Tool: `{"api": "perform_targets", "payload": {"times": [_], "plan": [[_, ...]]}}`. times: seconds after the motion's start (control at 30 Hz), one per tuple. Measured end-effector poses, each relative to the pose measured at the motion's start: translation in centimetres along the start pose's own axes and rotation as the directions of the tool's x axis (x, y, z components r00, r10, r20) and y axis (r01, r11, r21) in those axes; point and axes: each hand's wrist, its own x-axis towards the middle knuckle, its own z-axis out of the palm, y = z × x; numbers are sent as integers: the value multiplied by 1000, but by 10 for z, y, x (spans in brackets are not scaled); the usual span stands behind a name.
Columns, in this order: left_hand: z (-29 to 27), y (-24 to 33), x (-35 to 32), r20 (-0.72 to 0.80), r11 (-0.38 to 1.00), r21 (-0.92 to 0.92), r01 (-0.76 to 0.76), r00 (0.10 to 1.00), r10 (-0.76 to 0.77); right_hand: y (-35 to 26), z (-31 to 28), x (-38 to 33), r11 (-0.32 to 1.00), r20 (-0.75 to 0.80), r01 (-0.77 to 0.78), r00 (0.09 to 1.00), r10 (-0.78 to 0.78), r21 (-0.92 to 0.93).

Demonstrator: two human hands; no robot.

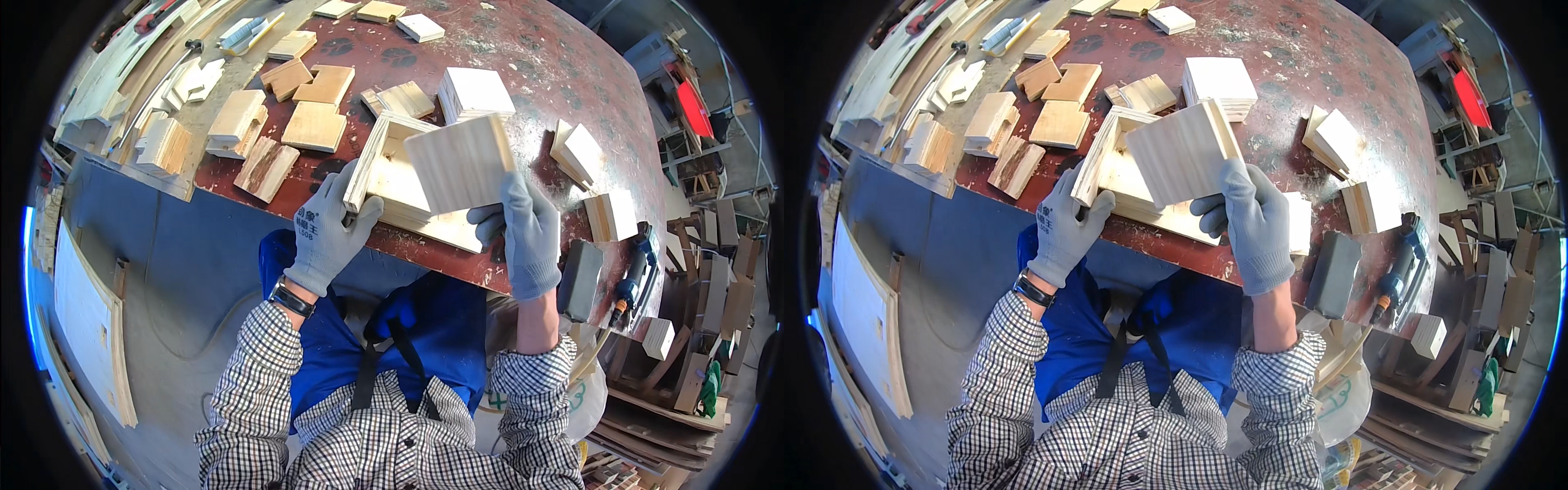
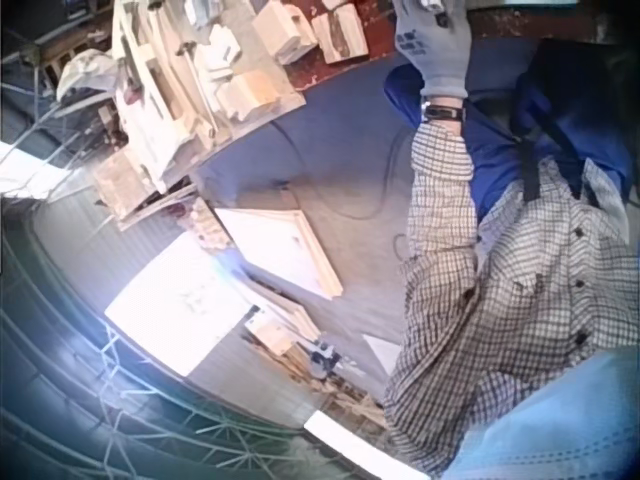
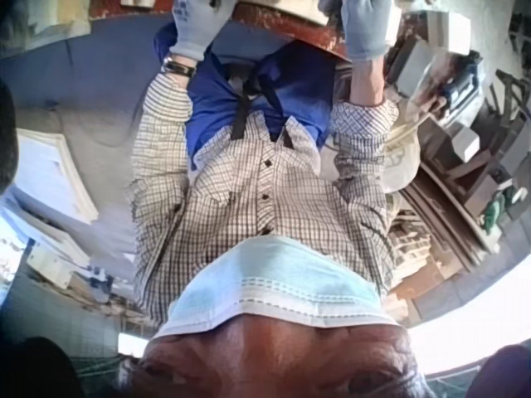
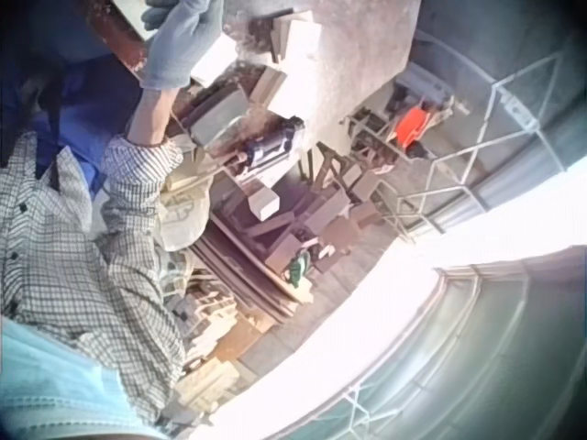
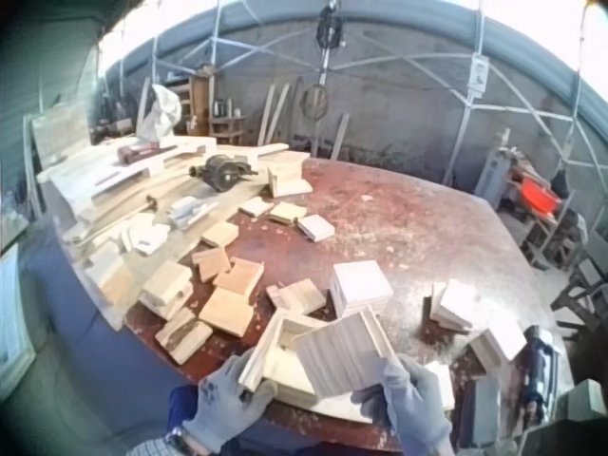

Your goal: The person assembles small wooden boxes by hand, aligning and joining pieces on a workbench. They use a nail gun to fasten the joints and then sand the edges of the assembled boxes with a sanding block.

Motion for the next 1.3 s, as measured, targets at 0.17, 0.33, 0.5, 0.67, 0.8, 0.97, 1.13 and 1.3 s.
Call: {"api": "perform_targets", "payload": {"times": [0.17,0.33,0.5,0.67,0.8,0.97,1.13,1.3], "plan": [[8,-10,-1,-62,991,67,-114,991,118,-6,-3,27,939,193,-339,919,343,-57],[8,-12,3,-61,991,73,-114,991,119,-9,2,38,894,252,-365,868,428,-261],[10,-15,3,-22,992,62,-108,994,109,1,24,33,907,-45,-252,967,252,-336],[2,-13,-1,31,994,43,-96,995,95,37,42,5,991,-191,-22,980,48,135],[7,-3,0,50,999,-20,-41,998,42,69,49,-29,830,-248,421,815,-523,-367],[7,-13,3,79,993,-27,-114,990,116,77,52,-17,579,-19,404,809,-588,-708],[7,-20,2,79,994,-20,-108,991,109,71,54,-3,619,8,380,856,-517,-688],[7,-14,4,80,992,-108,-62,994,71,68,53,-5,516,67,444,801,-595,-733]]}}
